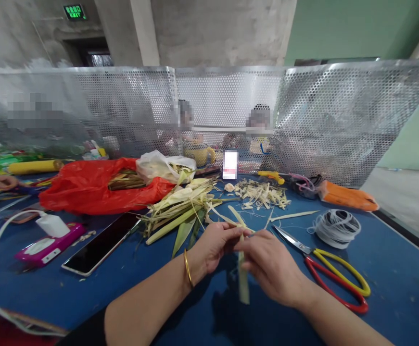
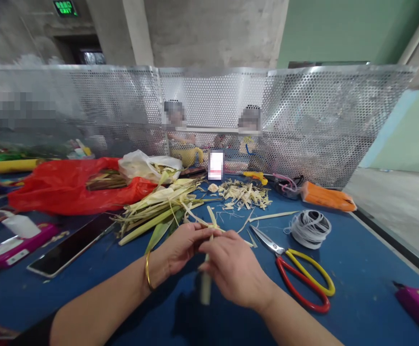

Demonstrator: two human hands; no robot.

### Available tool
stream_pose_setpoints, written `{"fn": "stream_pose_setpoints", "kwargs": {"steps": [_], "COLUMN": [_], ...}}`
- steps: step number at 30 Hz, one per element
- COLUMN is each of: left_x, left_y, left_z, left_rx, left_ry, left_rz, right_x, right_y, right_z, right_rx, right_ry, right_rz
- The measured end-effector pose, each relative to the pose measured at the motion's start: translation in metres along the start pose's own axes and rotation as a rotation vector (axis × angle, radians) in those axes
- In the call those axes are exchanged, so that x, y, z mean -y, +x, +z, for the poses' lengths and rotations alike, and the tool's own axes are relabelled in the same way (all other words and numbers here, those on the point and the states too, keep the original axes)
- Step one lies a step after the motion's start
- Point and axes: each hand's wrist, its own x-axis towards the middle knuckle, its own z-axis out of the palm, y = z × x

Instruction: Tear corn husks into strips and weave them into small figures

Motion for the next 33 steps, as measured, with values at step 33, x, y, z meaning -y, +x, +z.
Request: {"fn": "stream_pose_setpoints", "kwargs": {"steps": [33], "left_x": [-0.004], "left_y": [-0.005], "left_z": [0.003], "left_rx": [0.064], "left_ry": [0.259], "left_rz": [0.017], "right_x": [-0.029], "right_y": [0.004], "right_z": [0.002], "right_rx": [-0.185], "right_ry": [0.963], "right_rz": [0.976]}}
